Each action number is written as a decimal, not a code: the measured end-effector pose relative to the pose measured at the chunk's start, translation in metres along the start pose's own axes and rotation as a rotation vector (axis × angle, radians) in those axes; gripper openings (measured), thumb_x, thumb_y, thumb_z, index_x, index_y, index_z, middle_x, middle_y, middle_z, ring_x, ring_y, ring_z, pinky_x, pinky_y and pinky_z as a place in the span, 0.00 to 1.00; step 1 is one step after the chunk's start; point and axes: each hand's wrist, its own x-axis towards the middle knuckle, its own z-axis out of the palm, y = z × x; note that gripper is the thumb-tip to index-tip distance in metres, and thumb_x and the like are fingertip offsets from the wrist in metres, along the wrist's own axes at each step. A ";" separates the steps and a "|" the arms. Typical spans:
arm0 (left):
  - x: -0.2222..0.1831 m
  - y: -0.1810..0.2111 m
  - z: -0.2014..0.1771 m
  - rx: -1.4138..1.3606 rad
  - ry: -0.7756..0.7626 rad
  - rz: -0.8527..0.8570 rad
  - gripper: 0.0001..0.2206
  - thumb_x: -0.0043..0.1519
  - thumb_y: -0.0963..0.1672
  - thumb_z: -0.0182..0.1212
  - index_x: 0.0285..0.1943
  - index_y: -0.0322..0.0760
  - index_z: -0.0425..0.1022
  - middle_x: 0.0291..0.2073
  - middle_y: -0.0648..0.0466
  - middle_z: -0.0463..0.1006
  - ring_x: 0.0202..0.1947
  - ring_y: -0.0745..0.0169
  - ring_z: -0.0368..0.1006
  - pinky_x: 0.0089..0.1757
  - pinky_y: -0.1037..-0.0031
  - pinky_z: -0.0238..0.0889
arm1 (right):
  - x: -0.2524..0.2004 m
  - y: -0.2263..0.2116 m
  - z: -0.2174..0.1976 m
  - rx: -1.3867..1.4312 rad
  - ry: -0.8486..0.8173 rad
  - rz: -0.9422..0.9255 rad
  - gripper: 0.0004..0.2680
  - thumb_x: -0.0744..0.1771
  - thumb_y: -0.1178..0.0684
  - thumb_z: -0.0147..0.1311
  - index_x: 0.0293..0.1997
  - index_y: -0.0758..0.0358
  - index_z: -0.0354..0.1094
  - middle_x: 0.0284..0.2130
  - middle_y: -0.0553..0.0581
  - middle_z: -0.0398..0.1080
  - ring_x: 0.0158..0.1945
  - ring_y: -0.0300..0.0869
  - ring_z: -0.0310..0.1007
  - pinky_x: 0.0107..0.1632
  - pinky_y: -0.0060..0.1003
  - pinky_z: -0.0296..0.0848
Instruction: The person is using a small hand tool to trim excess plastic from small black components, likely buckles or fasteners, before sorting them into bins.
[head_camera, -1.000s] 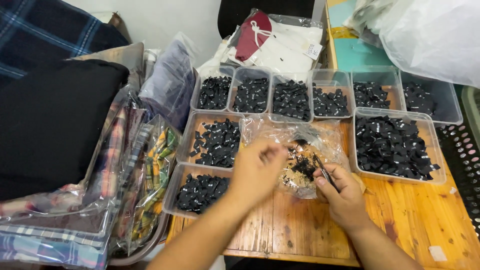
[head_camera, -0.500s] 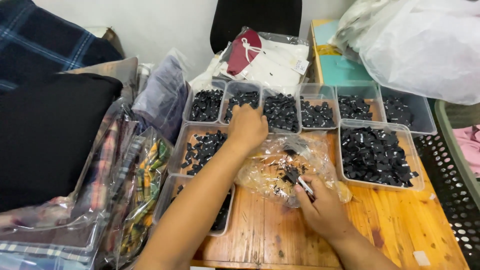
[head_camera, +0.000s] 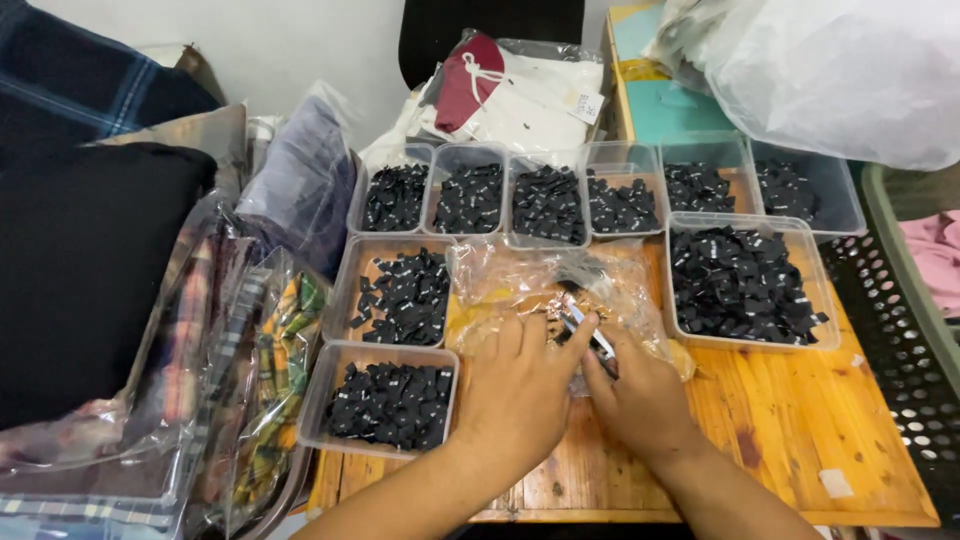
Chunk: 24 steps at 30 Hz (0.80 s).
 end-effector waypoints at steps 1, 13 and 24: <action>0.001 0.002 0.002 -0.007 -0.029 -0.002 0.38 0.51 0.45 0.64 0.77 0.53 0.61 0.42 0.47 0.70 0.42 0.46 0.64 0.38 0.59 0.59 | 0.000 0.002 0.000 -0.013 0.004 -0.017 0.15 0.67 0.47 0.52 0.58 0.60 0.68 0.51 0.58 0.76 0.42 0.57 0.79 0.40 0.50 0.75; -0.004 0.002 0.030 -0.026 0.202 -0.077 0.37 0.52 0.47 0.63 0.72 0.26 0.60 0.62 0.32 0.63 0.44 0.36 0.66 0.45 0.54 0.64 | 0.001 -0.002 -0.018 -0.108 -0.045 0.129 0.16 0.66 0.39 0.54 0.56 0.53 0.69 0.35 0.54 0.80 0.35 0.52 0.80 0.36 0.46 0.76; 0.002 0.017 0.023 -0.350 0.456 0.000 0.09 0.64 0.46 0.61 0.37 0.36 0.77 0.53 0.46 0.75 0.40 0.45 0.67 0.34 0.61 0.62 | 0.085 0.016 -0.127 0.024 -0.331 0.833 0.07 0.69 0.48 0.51 0.47 0.52 0.75 0.35 0.52 0.78 0.36 0.43 0.72 0.40 0.38 0.68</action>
